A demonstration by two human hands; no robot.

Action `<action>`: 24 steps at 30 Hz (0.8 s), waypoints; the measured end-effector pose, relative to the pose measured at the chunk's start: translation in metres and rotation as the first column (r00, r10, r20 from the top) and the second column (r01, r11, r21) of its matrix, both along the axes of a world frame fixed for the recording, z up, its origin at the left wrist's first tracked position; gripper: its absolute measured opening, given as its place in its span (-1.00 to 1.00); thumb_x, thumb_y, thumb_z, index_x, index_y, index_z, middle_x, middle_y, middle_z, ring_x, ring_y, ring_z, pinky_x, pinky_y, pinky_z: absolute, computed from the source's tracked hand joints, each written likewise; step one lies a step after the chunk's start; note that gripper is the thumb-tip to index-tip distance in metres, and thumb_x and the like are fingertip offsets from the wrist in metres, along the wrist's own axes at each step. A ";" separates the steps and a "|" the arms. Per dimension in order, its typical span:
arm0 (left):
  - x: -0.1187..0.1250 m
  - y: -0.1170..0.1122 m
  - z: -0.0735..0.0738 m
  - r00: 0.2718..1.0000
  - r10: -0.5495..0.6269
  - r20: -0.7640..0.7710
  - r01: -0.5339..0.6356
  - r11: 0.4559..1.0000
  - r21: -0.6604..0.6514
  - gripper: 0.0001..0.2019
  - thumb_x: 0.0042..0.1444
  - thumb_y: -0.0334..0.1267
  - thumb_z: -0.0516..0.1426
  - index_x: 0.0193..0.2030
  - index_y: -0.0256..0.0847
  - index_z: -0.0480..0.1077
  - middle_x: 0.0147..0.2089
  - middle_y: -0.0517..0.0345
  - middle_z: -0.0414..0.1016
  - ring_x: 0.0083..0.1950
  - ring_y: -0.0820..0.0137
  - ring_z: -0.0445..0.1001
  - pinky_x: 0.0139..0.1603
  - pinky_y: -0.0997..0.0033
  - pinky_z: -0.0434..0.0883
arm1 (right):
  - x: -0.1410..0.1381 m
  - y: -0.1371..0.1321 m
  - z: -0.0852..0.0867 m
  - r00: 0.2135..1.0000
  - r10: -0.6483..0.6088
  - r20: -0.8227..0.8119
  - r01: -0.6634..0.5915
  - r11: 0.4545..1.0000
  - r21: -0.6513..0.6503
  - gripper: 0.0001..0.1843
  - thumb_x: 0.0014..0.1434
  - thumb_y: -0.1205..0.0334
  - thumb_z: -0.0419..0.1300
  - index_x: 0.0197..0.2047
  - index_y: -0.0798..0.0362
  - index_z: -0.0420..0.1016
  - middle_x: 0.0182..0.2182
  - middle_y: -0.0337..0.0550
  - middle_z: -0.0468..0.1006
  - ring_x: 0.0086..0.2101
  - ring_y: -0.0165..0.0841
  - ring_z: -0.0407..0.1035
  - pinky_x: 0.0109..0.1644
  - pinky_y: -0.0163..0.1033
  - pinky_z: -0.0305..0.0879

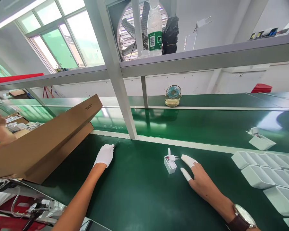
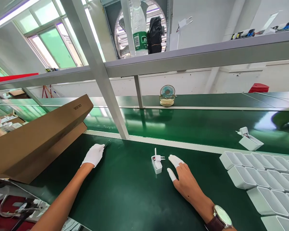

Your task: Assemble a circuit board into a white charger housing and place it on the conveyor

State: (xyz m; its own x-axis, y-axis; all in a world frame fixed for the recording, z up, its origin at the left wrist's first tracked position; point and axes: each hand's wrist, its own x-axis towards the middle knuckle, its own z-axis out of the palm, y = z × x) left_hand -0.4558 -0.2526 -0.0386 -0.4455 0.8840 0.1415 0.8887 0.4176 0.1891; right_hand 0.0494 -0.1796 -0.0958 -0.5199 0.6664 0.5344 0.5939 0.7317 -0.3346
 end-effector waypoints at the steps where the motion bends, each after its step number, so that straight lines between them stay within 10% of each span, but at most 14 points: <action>1: -0.001 0.000 0.000 1.000 0.010 -0.017 -0.010 1.000 0.002 -0.59 0.32 -0.27 -0.05 0.12 -0.30 0.54 0.08 -0.21 0.53 0.13 0.07 0.47 0.21 0.14 0.35 | 0.000 0.000 0.000 1.000 0.007 -0.010 -0.007 1.000 0.002 -0.42 0.46 0.14 0.06 0.47 0.02 0.11 0.27 0.12 0.41 0.28 0.02 0.30 0.31 0.26 0.36; 15: 0.018 -0.002 0.015 0.992 0.042 -0.120 -0.044 0.999 -0.018 -0.54 0.33 -0.22 -0.04 0.24 -0.35 0.45 0.16 -0.21 0.49 0.20 0.03 0.44 0.26 0.14 0.33 | -0.003 -0.003 0.005 1.000 0.016 -0.022 -0.015 0.999 0.046 -0.47 0.42 0.23 0.08 0.42 0.04 0.24 0.19 0.10 0.50 0.21 0.02 0.38 0.24 0.26 0.43; 19: 0.068 -0.001 0.039 0.997 -0.035 -0.067 0.038 0.998 0.055 -0.45 0.32 -0.02 0.04 0.31 -0.33 0.36 0.20 -0.19 0.43 0.13 0.03 0.44 0.22 0.07 0.36 | -0.007 -0.005 0.010 0.998 0.055 -0.028 -0.052 0.995 0.084 -0.51 0.41 0.32 0.09 0.37 0.09 0.29 0.13 0.13 0.53 0.21 0.01 0.38 0.28 0.28 0.39; 24: 0.178 0.005 0.046 0.817 -0.317 0.481 0.348 0.937 0.027 -0.22 0.11 0.14 0.26 0.42 -0.08 0.23 0.07 0.00 0.44 -0.18 0.25 0.46 -0.14 0.23 0.49 | -0.009 -0.008 0.022 0.995 0.102 -0.020 -0.101 0.993 0.061 -0.55 0.39 0.37 0.10 0.32 0.14 0.32 0.09 0.15 0.55 0.21 0.00 0.38 0.29 0.28 0.37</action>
State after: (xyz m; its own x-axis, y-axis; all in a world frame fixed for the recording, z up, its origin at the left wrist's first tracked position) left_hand -0.2776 -0.2476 0.0069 -0.1215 0.9904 -0.0664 0.7851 0.1368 0.6041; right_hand 0.0404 -0.1872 -0.0737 -0.5700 0.5772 0.5848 0.5081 0.8069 -0.3012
